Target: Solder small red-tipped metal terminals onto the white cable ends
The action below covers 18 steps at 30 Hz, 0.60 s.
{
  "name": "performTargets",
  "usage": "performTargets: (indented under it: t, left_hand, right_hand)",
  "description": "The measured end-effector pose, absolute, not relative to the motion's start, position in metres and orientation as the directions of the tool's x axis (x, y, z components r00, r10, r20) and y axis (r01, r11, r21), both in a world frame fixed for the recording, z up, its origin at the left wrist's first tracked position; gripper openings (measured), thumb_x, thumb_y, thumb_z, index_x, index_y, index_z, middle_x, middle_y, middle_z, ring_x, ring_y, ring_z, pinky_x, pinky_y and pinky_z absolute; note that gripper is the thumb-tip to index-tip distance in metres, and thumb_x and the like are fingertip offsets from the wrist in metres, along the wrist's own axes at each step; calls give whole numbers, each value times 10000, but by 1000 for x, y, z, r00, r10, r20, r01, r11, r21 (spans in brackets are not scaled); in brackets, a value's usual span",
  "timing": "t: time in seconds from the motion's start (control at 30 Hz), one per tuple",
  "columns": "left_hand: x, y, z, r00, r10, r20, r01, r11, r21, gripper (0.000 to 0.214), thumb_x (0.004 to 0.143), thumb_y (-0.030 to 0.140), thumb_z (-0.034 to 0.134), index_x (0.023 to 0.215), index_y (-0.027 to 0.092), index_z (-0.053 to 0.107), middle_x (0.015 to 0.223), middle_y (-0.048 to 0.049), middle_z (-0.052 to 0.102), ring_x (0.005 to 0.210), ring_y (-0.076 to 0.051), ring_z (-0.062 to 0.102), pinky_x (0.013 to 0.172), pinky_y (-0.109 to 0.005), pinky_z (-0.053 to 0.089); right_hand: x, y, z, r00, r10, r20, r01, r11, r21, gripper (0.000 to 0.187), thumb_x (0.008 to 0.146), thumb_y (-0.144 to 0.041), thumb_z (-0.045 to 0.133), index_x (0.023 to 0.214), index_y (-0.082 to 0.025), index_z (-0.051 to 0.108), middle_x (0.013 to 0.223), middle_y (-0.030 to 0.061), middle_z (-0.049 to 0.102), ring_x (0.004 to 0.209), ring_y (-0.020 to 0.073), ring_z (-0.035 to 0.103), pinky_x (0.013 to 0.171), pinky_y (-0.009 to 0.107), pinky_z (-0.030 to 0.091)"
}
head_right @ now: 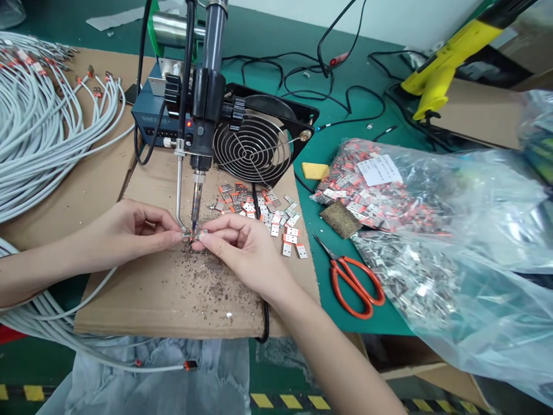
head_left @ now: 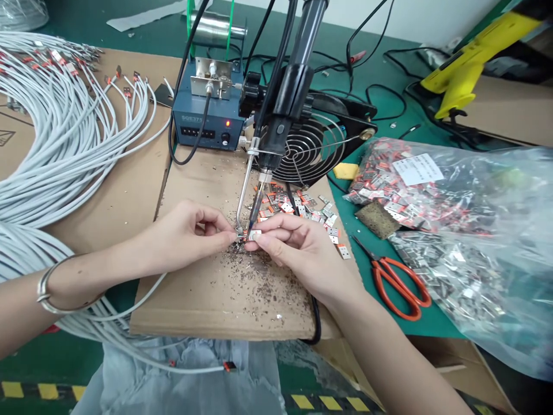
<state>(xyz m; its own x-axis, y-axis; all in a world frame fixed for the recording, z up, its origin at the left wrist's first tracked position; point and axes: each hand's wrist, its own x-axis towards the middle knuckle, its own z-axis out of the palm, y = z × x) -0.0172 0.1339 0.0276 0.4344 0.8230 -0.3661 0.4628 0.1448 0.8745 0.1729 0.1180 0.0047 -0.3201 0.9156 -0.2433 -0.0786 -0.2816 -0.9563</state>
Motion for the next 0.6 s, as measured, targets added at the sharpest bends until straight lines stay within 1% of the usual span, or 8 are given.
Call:
performTargets:
  t: [0.13, 0.23, 0.43, 0.6]
  left_hand:
    - [-17, 136, 27, 431, 826, -362, 464, 141, 875, 216, 730, 332, 582, 713, 137, 671, 618, 5, 606, 567, -100, 478, 519, -202, 364]
    - [-17, 136, 26, 433, 827, -359, 463, 138, 876, 209, 724, 322, 588, 704, 132, 672, 626, 7, 625, 577, -94, 499, 526, -185, 380]
    - [-18, 136, 23, 442, 828, -344, 498, 93, 862, 223, 733, 328, 591, 679, 126, 669, 599, 20, 607, 551, -79, 481, 504, -168, 369]
    - [-17, 136, 22, 445, 822, -355, 514, 89, 853, 228, 753, 336, 576, 716, 129, 664, 624, 2, 611, 569, -100, 505, 515, -193, 394]
  right_hand:
    - [172, 116, 5, -313, 916, -249, -73, -285, -956, 122, 704, -234, 723, 758, -180, 629, 617, 3, 727, 570, 101, 661, 452, 177, 401]
    - [172, 116, 5, -288, 925, -247, -53, -273, -961, 97, 710, -217, 712, 751, -178, 632, 646, -1, 722, 630, 109, 682, 492, 174, 427]
    - [171, 117, 3, -272, 934, -232, -8, -243, -970, 83, 717, -210, 697, 752, -174, 630, 647, 0, 713, 630, 122, 685, 483, 182, 429]
    - [173, 117, 4, -278, 928, -247, -12, -260, -966, 99, 711, -217, 705, 763, -173, 634, 672, 6, 724, 667, 130, 695, 593, 209, 486]
